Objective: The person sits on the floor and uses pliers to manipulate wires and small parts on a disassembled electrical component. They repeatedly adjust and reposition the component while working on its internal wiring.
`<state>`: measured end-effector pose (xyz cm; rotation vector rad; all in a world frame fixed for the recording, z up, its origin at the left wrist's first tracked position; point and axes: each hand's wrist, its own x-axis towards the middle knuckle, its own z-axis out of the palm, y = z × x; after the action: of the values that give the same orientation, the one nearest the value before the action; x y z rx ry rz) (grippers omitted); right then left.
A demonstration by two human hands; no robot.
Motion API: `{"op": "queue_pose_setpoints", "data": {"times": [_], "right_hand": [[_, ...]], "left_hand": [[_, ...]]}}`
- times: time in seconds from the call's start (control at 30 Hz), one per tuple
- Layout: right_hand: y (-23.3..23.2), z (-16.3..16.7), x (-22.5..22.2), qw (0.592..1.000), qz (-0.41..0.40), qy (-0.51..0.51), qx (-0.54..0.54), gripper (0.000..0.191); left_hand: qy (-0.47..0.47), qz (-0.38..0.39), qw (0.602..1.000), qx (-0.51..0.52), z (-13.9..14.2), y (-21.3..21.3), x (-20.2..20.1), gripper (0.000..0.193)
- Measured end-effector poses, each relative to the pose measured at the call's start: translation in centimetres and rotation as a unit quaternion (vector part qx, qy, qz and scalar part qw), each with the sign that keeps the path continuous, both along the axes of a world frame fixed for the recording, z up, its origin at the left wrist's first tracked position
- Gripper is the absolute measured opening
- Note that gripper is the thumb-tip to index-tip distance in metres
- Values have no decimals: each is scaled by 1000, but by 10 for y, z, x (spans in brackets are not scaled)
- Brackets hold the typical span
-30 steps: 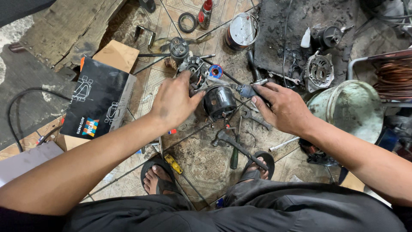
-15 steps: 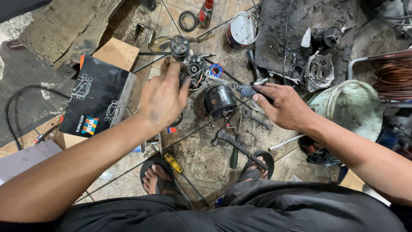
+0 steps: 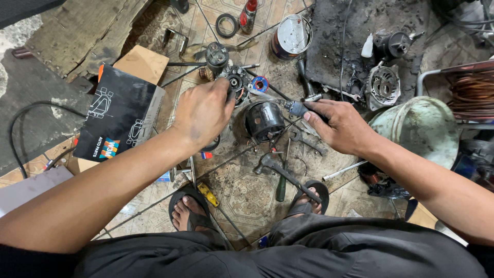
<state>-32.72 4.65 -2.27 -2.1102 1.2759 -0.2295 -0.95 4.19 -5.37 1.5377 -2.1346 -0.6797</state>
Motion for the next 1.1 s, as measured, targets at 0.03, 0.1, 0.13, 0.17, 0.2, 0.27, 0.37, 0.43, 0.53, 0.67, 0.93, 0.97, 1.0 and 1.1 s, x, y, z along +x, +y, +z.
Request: {"op": "queue_pose_setpoints", "data": {"times": [0.03,0.1,0.13,0.17,0.2,0.27,0.37,0.43,0.53,0.67,0.93,0.97,1.0,1.1], "right_hand": [[0,0,0,1000,5,-3,-6,35],[0,0,0,1000,8,-5,-10,36],[-1,0,0,1000,6,-4,-8,36],[-1,1,0,1000,4,-4,-6,37],[-1,1,1,1000,4,-4,-7,37],[-1,1,1,1000,5,-1,-6,36],[-2,2,1,1000,8,-3,-16,36],[-2,3,0,1000,11,0,-22,36],[-1,3,0,999,18,-7,-32,36],[-1,4,2,1000,14,-5,-28,36],[-2,3,2,1000,11,-5,-23,37],[-2,2,2,1000,14,-7,-25,37],[-2,2,2,1000,12,-6,-22,37],[-2,2,2,1000,6,-4,-15,37]], "left_hand": [[0,-2,1000,2,0,0,0,22],[0,0,1000,-2,-1,-1,0,21],[-1,0,1000,-3,0,-1,1,21],[-2,0,1000,-3,0,-1,1,21],[-4,-1,1000,-5,0,-1,1,21],[-5,-1,1000,-4,0,-1,0,21],[-7,1,1000,-2,0,-2,0,22],[-6,1,1000,-5,0,-3,-1,22],[-13,-3,1000,10,-1,-4,-3,22],[-15,-2,1000,14,-1,-4,-3,22],[-7,2,1000,-1,1,-3,0,21],[-6,2,1000,0,1,-3,0,21],[-6,3,1000,2,2,-3,0,22],[-9,1,1000,3,2,-4,0,22]]}}
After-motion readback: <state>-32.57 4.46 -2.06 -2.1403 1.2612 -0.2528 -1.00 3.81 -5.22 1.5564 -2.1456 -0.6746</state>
